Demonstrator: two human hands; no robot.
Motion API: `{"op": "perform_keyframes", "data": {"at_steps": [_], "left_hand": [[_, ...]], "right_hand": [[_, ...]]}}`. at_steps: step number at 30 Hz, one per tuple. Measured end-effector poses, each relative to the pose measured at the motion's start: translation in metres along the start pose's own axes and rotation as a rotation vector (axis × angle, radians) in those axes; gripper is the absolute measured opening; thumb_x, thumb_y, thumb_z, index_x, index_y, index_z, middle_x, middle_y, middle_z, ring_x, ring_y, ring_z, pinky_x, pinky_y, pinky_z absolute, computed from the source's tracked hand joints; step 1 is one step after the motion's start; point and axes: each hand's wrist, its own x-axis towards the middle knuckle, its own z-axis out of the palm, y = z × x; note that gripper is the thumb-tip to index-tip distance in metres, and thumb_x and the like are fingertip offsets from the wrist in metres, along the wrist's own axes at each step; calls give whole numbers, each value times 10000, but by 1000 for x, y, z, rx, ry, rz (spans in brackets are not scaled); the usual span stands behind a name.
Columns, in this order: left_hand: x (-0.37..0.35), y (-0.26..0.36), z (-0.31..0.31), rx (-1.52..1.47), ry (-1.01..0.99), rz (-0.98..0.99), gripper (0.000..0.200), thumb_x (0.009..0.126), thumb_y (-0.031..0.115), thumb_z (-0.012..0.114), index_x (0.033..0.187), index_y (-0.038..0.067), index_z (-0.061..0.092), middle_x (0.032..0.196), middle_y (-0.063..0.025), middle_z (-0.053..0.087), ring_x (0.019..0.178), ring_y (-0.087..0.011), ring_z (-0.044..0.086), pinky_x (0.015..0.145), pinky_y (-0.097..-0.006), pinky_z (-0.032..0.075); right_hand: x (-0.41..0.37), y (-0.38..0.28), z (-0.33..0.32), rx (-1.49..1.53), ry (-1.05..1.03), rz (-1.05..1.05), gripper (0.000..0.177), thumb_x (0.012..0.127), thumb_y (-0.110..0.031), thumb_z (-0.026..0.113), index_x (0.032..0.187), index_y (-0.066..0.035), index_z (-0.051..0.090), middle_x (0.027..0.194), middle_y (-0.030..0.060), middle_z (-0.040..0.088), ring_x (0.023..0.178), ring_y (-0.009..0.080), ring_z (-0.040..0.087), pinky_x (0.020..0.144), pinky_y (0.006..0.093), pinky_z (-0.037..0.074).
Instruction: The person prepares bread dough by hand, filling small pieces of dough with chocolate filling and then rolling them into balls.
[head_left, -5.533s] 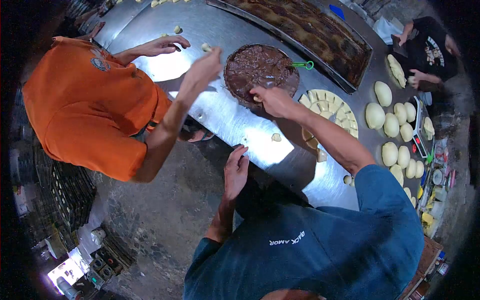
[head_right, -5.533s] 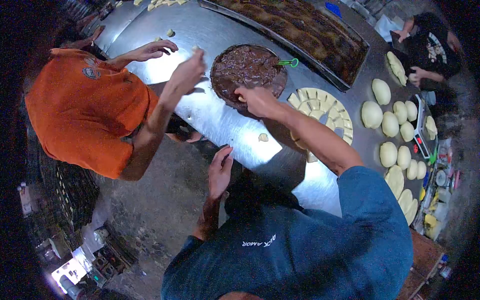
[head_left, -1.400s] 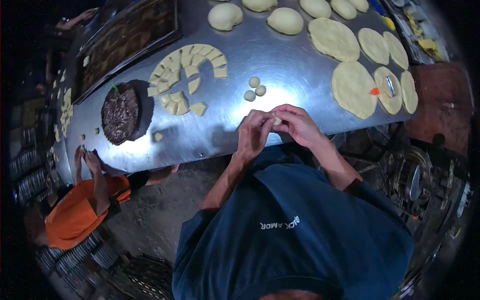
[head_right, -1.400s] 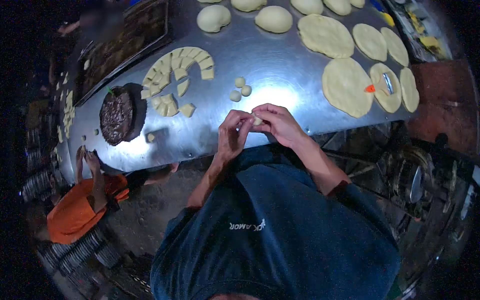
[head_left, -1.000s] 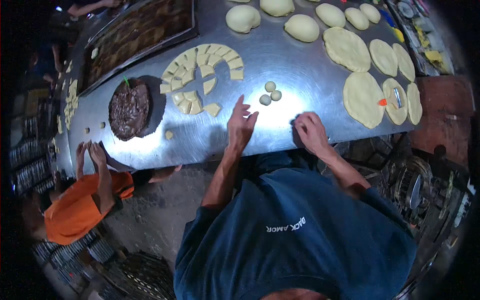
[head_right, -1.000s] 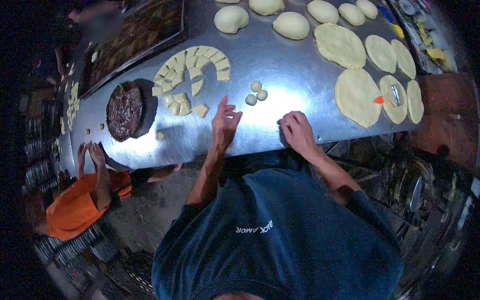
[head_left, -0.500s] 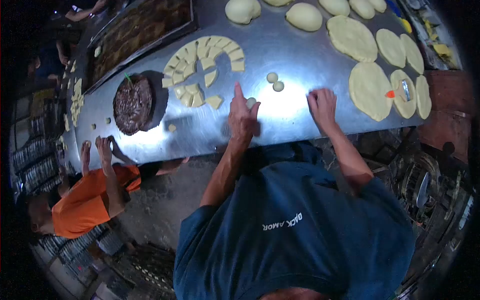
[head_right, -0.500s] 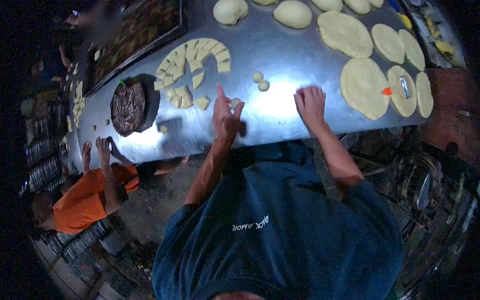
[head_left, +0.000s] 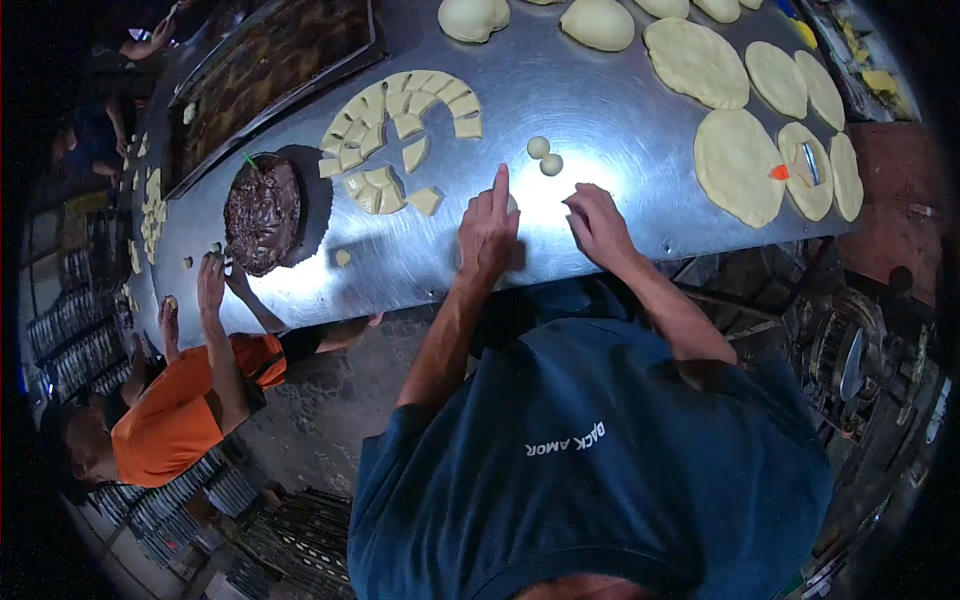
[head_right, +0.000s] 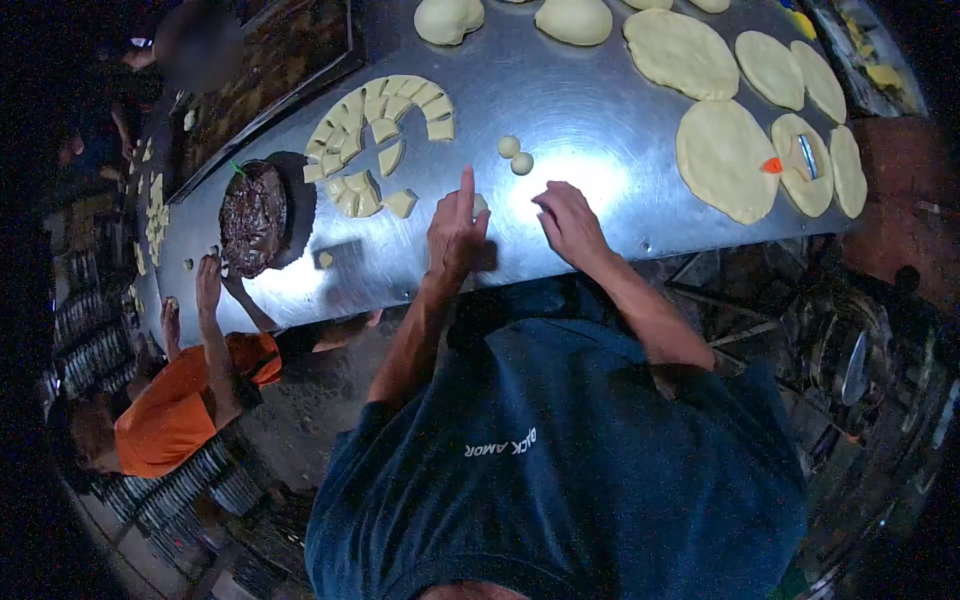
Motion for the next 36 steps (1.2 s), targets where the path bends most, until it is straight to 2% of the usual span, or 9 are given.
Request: {"op": "perform_keyframes", "data": {"at_steps": [4,6,12,14,18,21,26,29,36], "left_hand": [[1,0,-14,-103,78,79,797,723,56,724,1417,-17,339,1001,-175,609,895,-341,577,771,-427,490],[-2,-5,-17,-180,-67,9,795,735,26,720,1415,-51,315,1025,-205,623,941,-348,592,819,-417,485],[0,-21,-13,-247,-126,12,809,774,11,707,1453,4,268,1143,-175,607,971,-314,588,826,-386,498],[2,-27,-22,-520,-171,-247,772,770,21,699,1436,24,307,1167,-207,597,1050,-359,569,894,-391,468],[4,-38,-30,-393,-219,18,844,789,-3,699,1484,95,231,1299,-190,533,1114,-295,572,838,-373,529],[4,-40,-23,-436,-155,5,780,800,-12,682,1465,78,285,1288,-188,542,1081,-266,577,824,-358,525],[-7,-62,-6,-583,-163,-314,666,783,10,663,1393,22,396,1219,-223,559,1022,-333,597,869,-390,503],[5,-17,-31,-326,-187,100,685,757,-6,658,1388,6,391,1190,-217,560,1065,-369,543,912,-407,457],[9,1,-19,-229,-47,68,683,759,-11,606,1397,-39,363,971,-231,593,895,-364,559,789,-438,466]], "right_hand": [[-20,5,-30,-86,-127,-84,288,849,-38,620,1130,-21,561,1120,172,597,1090,338,571,895,402,486],[-1,-22,-35,40,-79,332,306,884,-87,614,1173,-14,543,1098,183,614,1017,324,623,848,380,513],[43,-48,35,36,-165,-25,366,860,-101,623,1206,-46,520,1050,167,633,931,351,631,789,420,511],[50,-47,38,-76,-239,-69,369,846,-94,619,1198,-45,521,1059,169,630,940,355,622,799,441,502],[43,-51,37,-94,-195,-131,357,851,-115,616,1192,-44,537,1031,160,631,947,331,613,814,431,488],[39,-56,12,238,-74,429,281,873,-125,602,1142,-45,590,1005,156,631,896,323,618,782,398,498],[-33,6,-48,-389,18,-18,125,796,-111,666,910,-62,653,956,117,605,880,317,583,767,407,474],[-16,46,-45,-492,146,45,152,796,-116,679,936,-69,639,1001,116,590,944,333,551,841,430,421],[-31,39,-13,-83,63,-100,130,836,-62,619,960,-65,661,897,124,602,907,299,562,799,413,425]]}}
